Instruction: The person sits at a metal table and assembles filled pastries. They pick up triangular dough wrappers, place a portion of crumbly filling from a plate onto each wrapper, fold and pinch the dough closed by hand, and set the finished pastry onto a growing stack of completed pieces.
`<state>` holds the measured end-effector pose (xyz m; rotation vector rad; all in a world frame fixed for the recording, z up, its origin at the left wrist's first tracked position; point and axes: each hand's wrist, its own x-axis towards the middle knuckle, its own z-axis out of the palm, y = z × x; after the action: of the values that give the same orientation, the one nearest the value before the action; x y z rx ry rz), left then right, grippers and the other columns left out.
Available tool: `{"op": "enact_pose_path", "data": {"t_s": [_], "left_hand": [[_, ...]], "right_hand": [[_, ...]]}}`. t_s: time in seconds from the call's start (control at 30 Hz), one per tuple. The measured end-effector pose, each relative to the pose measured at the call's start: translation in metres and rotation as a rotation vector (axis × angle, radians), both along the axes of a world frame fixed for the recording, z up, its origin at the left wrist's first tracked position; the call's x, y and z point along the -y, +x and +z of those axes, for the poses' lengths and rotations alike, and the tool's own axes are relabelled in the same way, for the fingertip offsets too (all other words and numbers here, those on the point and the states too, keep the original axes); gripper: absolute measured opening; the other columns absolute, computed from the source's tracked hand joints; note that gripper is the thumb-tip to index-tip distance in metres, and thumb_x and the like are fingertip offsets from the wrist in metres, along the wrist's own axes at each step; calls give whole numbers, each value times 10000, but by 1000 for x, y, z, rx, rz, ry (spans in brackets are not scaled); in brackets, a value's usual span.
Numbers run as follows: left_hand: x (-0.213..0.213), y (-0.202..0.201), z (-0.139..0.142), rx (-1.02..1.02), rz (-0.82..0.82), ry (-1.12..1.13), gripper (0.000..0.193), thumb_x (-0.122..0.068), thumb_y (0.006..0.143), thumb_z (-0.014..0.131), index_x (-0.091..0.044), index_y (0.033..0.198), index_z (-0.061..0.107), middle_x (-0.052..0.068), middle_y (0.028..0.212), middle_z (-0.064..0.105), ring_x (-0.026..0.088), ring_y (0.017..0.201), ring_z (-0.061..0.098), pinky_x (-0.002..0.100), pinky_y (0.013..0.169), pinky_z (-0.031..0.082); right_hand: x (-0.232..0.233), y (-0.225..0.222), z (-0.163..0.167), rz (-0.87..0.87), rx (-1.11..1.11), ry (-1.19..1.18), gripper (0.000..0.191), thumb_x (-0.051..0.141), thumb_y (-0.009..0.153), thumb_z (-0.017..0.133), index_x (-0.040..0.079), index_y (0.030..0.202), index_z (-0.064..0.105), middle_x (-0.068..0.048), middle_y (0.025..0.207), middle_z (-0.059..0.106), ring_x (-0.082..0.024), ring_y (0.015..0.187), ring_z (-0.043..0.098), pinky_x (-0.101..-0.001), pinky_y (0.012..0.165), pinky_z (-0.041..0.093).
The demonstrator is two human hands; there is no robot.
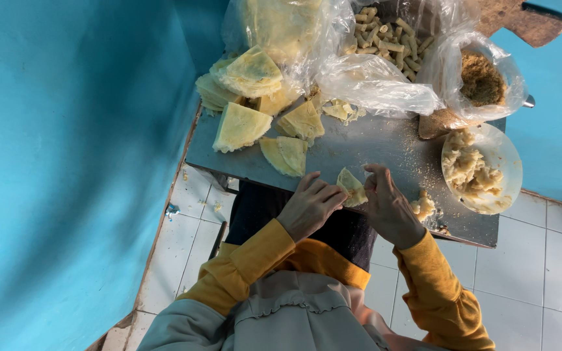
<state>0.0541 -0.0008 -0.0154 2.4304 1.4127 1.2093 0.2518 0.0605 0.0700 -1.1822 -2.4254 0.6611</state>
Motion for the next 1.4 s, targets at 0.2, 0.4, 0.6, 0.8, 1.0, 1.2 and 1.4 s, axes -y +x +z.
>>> {"op": "enact_pose_path", "data": {"t_s": [0.2, 0.4, 0.6, 0.8, 1.0, 1.2, 1.4], "left_hand": [[-8, -4, -2, -49, -18, 61, 172, -169, 950, 731, -120, 1110, 692, -5, 1088, 665, 189, 1049, 610, 500, 1212, 360], [-9, -9, 9, -133, 34, 103, 189, -109, 935, 698, -79, 1121, 693, 16, 934, 627, 198, 947, 604, 543, 1218, 339], [-15, 0, 13, 31, 86, -42, 187, -75, 903, 674, -63, 1089, 664, 78, 953, 632, 280, 997, 614, 494, 1110, 386], [-7, 10, 8, -233, 109, 77, 235, -90, 911, 668, 1, 1129, 672, 96, 979, 618, 263, 1021, 589, 537, 1237, 394], [-13, 10, 16, -218, 146, 108, 191, -115, 889, 685, -46, 1066, 709, 68, 972, 597, 254, 1026, 582, 584, 1166, 395], [-49, 4, 32, -49, 99, -505, 103, -196, 863, 725, -118, 798, 711, 69, 850, 672, 280, 935, 642, 482, 832, 433], [-28, 2, 28, -89, 60, -181, 83, -113, 904, 692, -72, 970, 660, 76, 896, 676, 281, 932, 650, 422, 840, 521]], "right_hand": [[8, -9, 13, 59, -75, -25, 422, -149, 936, 418, 8, 1327, 385, -179, 1056, 707, -271, 960, 747, -340, 792, 627], [10, -8, 17, 235, -69, 100, 535, 25, 851, 722, -10, 1319, 465, -194, 1063, 727, -340, 959, 742, -397, 774, 603], [-20, -15, 4, 95, 4, -130, 548, 36, 895, 730, 54, 1382, 478, -117, 958, 749, -212, 858, 769, -324, 705, 638], [-12, -13, -5, 155, -53, 74, 502, -55, 956, 632, 41, 1417, 459, -134, 964, 735, -228, 847, 766, -328, 671, 643], [4, -8, -8, 142, -4, 304, 566, -24, 941, 675, 11, 1430, 391, -201, 1021, 719, -318, 888, 747, -384, 706, 622], [-40, -12, 3, 103, 61, -323, 793, -62, 793, 716, 89, 1457, 311, -173, 829, 737, -308, 729, 740, -426, 675, 598], [-10, -14, -2, 162, -39, 176, 569, -89, 963, 615, 44, 1464, 380, -137, 1006, 740, -244, 869, 759, -334, 712, 638]]}}
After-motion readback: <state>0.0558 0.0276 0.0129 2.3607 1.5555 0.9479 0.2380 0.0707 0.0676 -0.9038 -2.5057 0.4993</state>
